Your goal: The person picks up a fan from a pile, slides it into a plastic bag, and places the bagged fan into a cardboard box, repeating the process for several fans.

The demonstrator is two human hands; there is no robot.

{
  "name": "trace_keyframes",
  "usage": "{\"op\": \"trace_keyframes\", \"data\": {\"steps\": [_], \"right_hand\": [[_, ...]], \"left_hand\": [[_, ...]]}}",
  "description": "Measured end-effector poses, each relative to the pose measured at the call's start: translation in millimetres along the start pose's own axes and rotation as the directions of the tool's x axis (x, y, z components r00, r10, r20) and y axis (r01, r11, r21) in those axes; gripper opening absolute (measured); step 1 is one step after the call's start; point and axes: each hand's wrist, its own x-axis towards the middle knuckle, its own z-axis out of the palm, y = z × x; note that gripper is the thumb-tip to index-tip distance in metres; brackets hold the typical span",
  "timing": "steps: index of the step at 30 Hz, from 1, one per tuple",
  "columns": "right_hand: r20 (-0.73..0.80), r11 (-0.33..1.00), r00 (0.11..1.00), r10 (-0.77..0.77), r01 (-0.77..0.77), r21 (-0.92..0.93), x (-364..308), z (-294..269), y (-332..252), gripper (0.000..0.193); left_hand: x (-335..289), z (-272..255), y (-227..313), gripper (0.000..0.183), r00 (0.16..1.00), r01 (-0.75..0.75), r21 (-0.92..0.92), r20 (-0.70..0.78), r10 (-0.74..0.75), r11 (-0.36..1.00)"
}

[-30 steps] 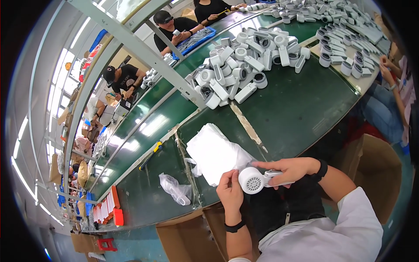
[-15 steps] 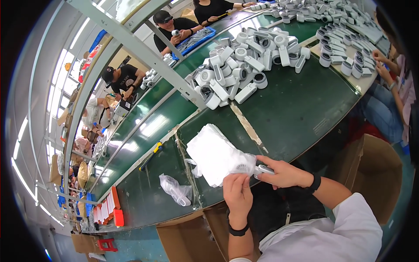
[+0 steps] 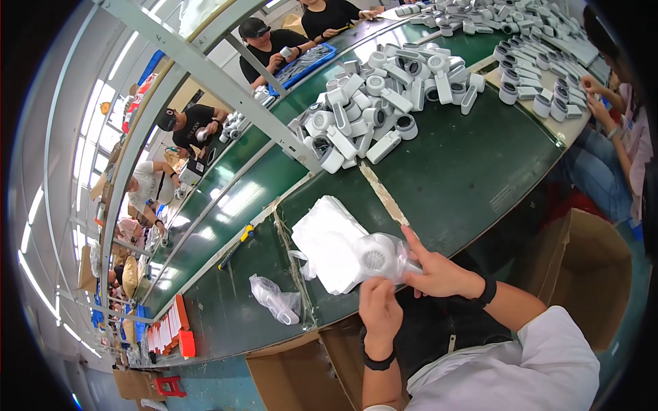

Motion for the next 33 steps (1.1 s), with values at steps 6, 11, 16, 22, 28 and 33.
{"op": "trace_keyframes", "data": {"steps": [6,11,16,22,28,33], "right_hand": [[-0.140,0.962,0.957,-0.254,0.235,-0.141,15,2,31,0.091],[-0.260,0.966,0.937,-0.235,0.254,0.045,13,10,29,0.070],[-0.294,0.987,0.946,-0.138,0.154,0.034,7,26,17,0.048],[-0.422,0.715,0.594,-0.685,0.438,-0.545,17,39,8,0.030],[-0.477,0.852,0.706,-0.523,0.427,-0.303,9,30,9,0.012],[-0.280,0.837,0.819,-0.502,0.377,-0.397,7,-2,-3,0.016]], "left_hand": [[3,-5,10,0.019,0.839,0.042,-0.274,0.531,0.115,0.961],[-6,-19,5,0.012,0.777,0.357,-0.356,0.626,-0.063,0.864],[-30,5,-22,0.037,0.812,0.525,-0.675,0.218,-0.541,0.518],[-41,8,-18,0.052,0.613,0.658,-0.749,0.589,-0.527,-0.072],[-22,-30,-32,0.050,0.738,0.463,-0.886,0.362,-0.569,0.037],[-8,-103,-45,0.021,0.541,0.566,-0.519,-0.352,-0.764,0.641]]}}
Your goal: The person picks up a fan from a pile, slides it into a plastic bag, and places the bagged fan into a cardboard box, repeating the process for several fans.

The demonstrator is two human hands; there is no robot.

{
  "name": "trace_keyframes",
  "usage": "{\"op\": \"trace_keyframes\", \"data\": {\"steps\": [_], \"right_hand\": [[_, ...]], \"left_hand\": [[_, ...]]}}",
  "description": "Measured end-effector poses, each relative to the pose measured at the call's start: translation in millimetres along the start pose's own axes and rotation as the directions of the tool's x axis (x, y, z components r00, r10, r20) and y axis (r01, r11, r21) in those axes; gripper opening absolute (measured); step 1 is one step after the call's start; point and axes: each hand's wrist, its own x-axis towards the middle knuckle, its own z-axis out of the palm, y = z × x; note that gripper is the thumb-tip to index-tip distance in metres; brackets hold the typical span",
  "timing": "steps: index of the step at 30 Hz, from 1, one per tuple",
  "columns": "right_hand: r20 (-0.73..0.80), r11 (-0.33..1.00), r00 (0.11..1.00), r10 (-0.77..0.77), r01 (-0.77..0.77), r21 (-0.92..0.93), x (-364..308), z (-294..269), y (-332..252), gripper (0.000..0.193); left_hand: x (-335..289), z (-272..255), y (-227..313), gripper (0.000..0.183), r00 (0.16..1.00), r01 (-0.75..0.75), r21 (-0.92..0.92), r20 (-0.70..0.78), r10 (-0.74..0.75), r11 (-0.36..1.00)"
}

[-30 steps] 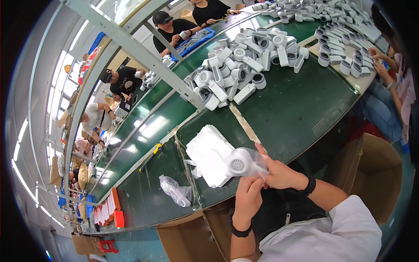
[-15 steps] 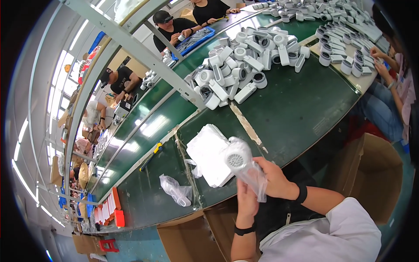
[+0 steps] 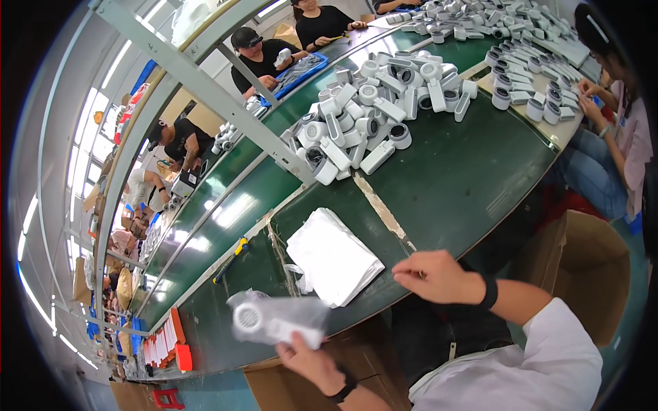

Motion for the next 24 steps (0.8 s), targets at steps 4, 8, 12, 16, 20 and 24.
{"op": "trace_keyframes", "data": {"steps": [4,8,12,16,20,24], "right_hand": [[0.128,0.942,0.989,0.074,-0.028,-0.335,57,-41,0,0.029],[0.016,0.773,0.997,0.070,-0.045,-0.632,122,-36,37,0.040],[0.007,0.628,0.931,0.364,-0.240,-0.741,181,-11,66,0.053],[-0.058,0.557,0.887,0.458,-0.337,-0.759,212,2,109,0.063],[-0.075,0.525,0.871,0.486,-0.359,-0.772,224,7,131,0.061],[-0.107,0.511,0.864,0.492,-0.386,-0.768,225,11,135,0.054]], "left_hand": [[64,-83,-3,0.031,0.935,-0.210,0.504,-0.146,0.322,0.838],[101,-99,-30,0.050,0.928,-0.060,0.695,-0.225,0.296,0.716],[125,-109,-67,0.053,0.894,-0.120,0.875,-0.109,0.434,0.468],[118,-89,-55,0.051,0.942,-0.082,0.891,-0.077,0.326,0.447],[91,-54,-19,0.045,0.645,-0.221,0.973,0.100,0.758,0.060],[37,30,-7,0.033,0.679,-0.733,0.522,0.601,0.421,0.436]]}}
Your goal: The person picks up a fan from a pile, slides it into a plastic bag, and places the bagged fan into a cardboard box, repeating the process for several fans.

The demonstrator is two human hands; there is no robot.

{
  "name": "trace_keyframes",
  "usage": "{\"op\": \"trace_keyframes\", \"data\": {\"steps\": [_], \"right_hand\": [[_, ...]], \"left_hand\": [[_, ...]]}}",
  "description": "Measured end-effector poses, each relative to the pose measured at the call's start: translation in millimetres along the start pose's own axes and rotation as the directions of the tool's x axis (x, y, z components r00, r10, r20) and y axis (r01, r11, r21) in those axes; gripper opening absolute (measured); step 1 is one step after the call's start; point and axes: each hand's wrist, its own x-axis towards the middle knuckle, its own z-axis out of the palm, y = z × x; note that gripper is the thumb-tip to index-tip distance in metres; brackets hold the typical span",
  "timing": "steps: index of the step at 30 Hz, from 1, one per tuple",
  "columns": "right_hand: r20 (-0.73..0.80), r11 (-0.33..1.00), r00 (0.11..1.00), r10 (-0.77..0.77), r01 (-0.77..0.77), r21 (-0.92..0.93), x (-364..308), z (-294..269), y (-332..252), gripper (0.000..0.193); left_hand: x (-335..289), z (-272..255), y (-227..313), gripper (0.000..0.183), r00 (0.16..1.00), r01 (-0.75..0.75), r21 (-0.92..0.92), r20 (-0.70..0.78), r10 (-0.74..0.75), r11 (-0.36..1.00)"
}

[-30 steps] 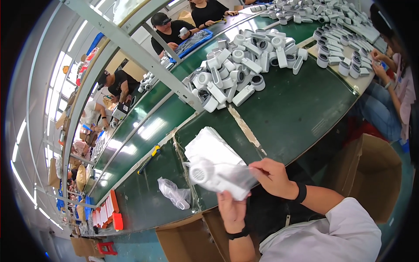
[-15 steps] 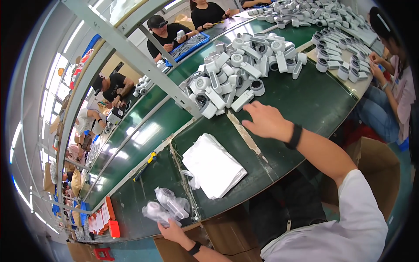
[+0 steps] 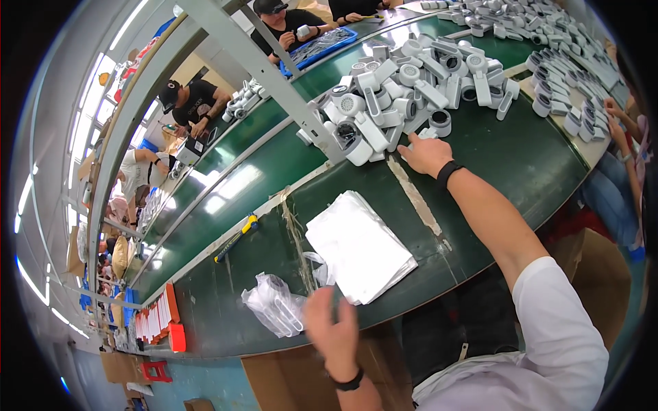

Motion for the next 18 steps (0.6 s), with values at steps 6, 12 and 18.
{"op": "trace_keyframes", "data": {"steps": [6,12,18], "right_hand": [[-0.021,0.994,0.999,-0.042,0.044,0.104,-21,0,37,0.040],[0.198,0.452,0.974,-0.106,-0.130,0.883,-102,-64,33,0.048],[0.192,-0.335,0.893,-0.408,-0.342,0.878,-181,-57,50,0.069]], "left_hand": [[10,60,22,0.017,0.953,-0.184,0.079,0.260,0.158,0.980],[13,57,12,0.009,0.973,-0.132,0.131,0.209,0.103,0.983],[13,50,31,0.009,0.996,-0.076,-0.035,0.050,0.077,0.997]]}}
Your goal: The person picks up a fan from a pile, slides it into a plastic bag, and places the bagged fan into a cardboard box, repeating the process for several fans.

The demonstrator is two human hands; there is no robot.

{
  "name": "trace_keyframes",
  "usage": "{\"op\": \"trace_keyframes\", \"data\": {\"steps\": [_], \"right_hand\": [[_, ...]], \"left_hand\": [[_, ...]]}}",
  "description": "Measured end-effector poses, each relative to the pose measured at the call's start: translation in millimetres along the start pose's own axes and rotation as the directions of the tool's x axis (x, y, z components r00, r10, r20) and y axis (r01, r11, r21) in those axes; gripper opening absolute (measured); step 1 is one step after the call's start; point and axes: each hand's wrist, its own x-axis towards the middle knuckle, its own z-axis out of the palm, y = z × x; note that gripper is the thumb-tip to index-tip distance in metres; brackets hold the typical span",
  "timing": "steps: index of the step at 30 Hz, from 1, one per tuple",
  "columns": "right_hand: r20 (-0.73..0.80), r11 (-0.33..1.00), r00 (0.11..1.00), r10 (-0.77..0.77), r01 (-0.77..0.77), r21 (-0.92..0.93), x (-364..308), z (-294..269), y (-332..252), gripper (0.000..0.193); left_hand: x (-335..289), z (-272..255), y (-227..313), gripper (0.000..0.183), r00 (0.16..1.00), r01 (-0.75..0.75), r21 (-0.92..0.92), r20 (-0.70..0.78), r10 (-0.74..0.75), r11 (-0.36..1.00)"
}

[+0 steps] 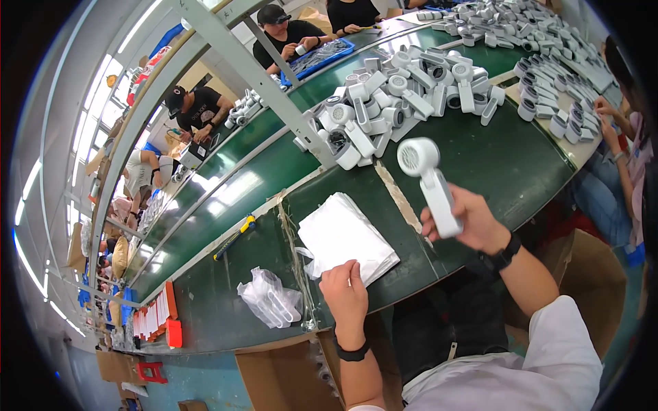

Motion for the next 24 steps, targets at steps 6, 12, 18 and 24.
{"op": "trace_keyframes", "data": {"steps": [6,12,18,24], "right_hand": [[-0.051,0.987,0.999,0.020,-0.027,-0.156,-37,15,56,0.045],[-0.108,0.873,0.983,-0.149,0.080,-0.481,-53,39,104,0.045],[-0.246,0.704,0.891,-0.382,0.108,-0.702,-58,49,121,0.047],[0.199,0.827,0.973,0.113,0.019,-0.562,-74,16,90,0.033]], "left_hand": [[-14,0,28,0.009,0.996,-0.013,-0.052,-0.089,0.008,0.999],[-42,8,44,0.017,0.934,0.351,-0.483,0.128,-0.332,0.802],[-42,2,50,0.021,0.856,0.461,-0.617,0.121,-0.502,0.638],[-36,-3,47,0.021,0.872,0.421,-0.623,0.079,-0.483,0.659]]}}
